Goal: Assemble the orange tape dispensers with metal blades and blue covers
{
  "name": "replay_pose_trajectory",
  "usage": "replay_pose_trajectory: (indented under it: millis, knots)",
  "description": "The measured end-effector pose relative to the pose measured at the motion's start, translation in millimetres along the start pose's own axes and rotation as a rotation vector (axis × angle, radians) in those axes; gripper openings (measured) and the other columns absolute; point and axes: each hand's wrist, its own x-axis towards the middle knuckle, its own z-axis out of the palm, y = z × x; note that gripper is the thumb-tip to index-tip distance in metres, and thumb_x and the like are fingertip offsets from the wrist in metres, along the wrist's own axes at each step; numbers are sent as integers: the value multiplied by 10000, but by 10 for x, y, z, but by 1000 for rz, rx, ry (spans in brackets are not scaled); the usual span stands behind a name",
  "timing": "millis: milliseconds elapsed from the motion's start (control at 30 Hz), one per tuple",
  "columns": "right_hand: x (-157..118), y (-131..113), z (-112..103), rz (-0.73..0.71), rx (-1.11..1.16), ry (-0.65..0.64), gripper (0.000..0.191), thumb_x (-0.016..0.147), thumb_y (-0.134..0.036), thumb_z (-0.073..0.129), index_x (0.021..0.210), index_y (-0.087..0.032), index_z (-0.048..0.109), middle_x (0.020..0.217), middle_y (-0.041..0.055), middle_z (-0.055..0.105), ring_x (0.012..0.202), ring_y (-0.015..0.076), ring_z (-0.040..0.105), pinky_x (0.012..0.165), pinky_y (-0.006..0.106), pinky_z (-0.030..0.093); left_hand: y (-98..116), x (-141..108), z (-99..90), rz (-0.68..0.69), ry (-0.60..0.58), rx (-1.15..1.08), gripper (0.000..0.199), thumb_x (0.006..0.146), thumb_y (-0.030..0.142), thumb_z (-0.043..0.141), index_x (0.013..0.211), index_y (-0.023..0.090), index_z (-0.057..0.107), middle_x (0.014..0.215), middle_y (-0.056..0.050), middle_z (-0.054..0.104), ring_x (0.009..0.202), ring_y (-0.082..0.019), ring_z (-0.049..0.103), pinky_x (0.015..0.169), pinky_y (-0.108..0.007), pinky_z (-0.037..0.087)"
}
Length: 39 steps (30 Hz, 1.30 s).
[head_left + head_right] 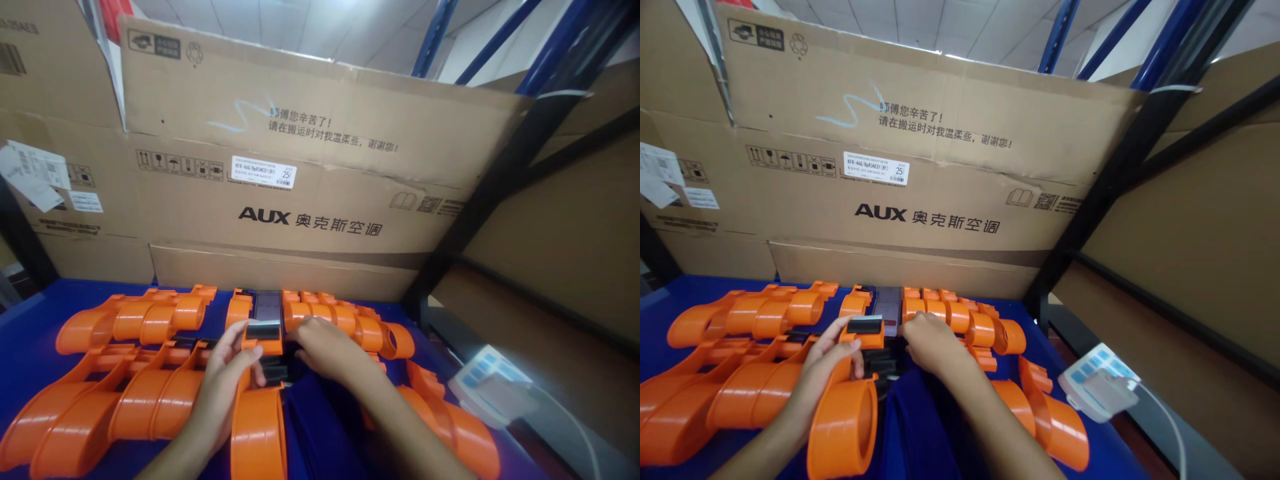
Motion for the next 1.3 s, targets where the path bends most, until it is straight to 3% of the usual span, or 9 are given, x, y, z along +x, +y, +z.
replay_pose_trajectory:
  millis: [200,300,467,633,833,1000,1100,1200,1300]
  knots:
    - [-21,8,-86,-19,7,43,226,885,-134,625,1033,-204,781,1046,113,786,1004,256,729,831,299,505,15,-16,27,0,21,-30,400,816,315,758,1183,208,641,633,52,650,505,-114,567,601,-228,456]
    - [-104,28,-139,-24,25,107,259,929,-138,556,1092,-213,744,999,92,782,938,242,730,768,293,497,13,-18,29,0,29,-32,421,812,327,764,1196,208,640,631,47,656,510,-120,573,600,-232,459]
    - [-238,10,-80,-12,514,357,222,967,-181,502,1099,-215,677,732,4,722,633,180,676,597,259,481,-14,8,27,-23,61,-11,527,820,354,755,1299,203,595,586,40,656,526,-137,583,594,-233,452]
    - [-221,-100,129,-16,999,489,107,943,-245,587,1029,-212,641,837,22,737,717,183,720,662,280,563,-20,22,20,-16,42,21,481,832,346,750,1266,209,595,632,27,681,546,-139,588,601,-242,458]
    - [-255,-191,179,20,1189,493,160,909,-263,653,1056,-203,670,846,22,726,671,162,707,666,291,593,-10,-9,16,9,10,54,427,851,377,746,1229,228,616,633,38,662,558,-137,577,594,-234,451]
    - [-256,-249,178,150,1292,598,260,917,-450,728,915,-203,646,615,-37,620,482,121,584,459,224,489,-39,-11,20,4,9,80,471,814,402,792,1225,234,634,683,35,670,544,-133,580,581,-241,470]
    - [-220,-288,201,141,1427,636,321,866,-462,793,989,-229,609,737,-16,676,569,144,650,526,253,557,-47,4,25,5,3,60,444,795,418,814,1174,247,659,821,12,707,517,-104,561,553,-238,475]
    - [-223,-313,212,111,1505,629,397,833,-454,828,1084,-244,603,915,33,724,747,188,733,690,317,628,-44,13,29,17,-5,62,420,793,437,819,1141,247,679,798,16,696,492,-91,522,503,-220,448]
    - [-265,-318,219,127,1483,628,368,825,-458,834,1032,-231,632,937,51,722,851,217,750,798,347,627,-47,9,24,39,-6,89,410,810,439,811,1146,243,679,775,21,673,492,-84,488,480,-205,424]
